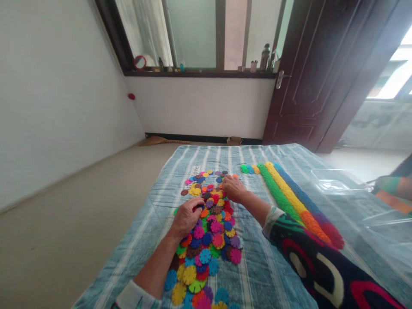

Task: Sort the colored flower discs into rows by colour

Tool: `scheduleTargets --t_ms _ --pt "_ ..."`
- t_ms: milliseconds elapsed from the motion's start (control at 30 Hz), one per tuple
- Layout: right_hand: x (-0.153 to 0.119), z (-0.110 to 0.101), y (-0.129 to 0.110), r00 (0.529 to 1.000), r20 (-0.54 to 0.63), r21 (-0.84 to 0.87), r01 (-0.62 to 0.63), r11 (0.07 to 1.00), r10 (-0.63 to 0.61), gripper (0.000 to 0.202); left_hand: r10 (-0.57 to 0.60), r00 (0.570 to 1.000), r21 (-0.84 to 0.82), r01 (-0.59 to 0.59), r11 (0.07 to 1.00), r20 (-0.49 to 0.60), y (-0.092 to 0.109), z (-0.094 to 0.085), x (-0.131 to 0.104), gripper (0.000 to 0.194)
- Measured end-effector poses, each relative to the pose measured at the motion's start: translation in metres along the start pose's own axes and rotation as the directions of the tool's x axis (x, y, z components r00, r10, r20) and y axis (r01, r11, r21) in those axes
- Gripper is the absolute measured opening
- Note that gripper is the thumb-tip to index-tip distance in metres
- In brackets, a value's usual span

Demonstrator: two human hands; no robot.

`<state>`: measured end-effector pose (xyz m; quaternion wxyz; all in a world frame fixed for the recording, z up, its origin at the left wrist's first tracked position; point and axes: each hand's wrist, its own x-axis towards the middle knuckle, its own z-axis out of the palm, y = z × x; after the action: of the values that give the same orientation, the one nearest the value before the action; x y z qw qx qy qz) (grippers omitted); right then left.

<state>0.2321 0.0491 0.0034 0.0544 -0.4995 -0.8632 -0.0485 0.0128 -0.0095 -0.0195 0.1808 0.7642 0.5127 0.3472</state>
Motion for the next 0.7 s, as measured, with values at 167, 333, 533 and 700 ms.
scheduleTargets --t_ms 167,333,533,700 --pt "-0.002 -0.002 -0.002 0.998 -0.062 0.038 -0.026 0.999 0.028 0.023 -0.005 1.0 -0.003 0.005 1.0 -0.006 0.0 -0.002 0.001 0.027" --pt "-0.012 -0.019 0.0 0.983 -0.163 0.097 -0.073 0.993 0.088 0.027 0.002 1.0 -0.019 -0.002 1.0 -0.007 0.001 -0.003 0.001 0.026" --pt "-0.071 -0.065 0.038 0.919 -0.344 0.42 -0.034 0.907 0.195 0.017 0.005 1.0 0.005 -0.005 1.0 -0.005 0.005 -0.004 0.004 0.027" --pt "-0.159 -0.093 0.077 0.917 -0.329 0.511 -0.027 0.859 0.225 0.014 0.017 1.0 0.033 -0.017 0.999 -0.002 0.002 -0.004 0.008 0.028"
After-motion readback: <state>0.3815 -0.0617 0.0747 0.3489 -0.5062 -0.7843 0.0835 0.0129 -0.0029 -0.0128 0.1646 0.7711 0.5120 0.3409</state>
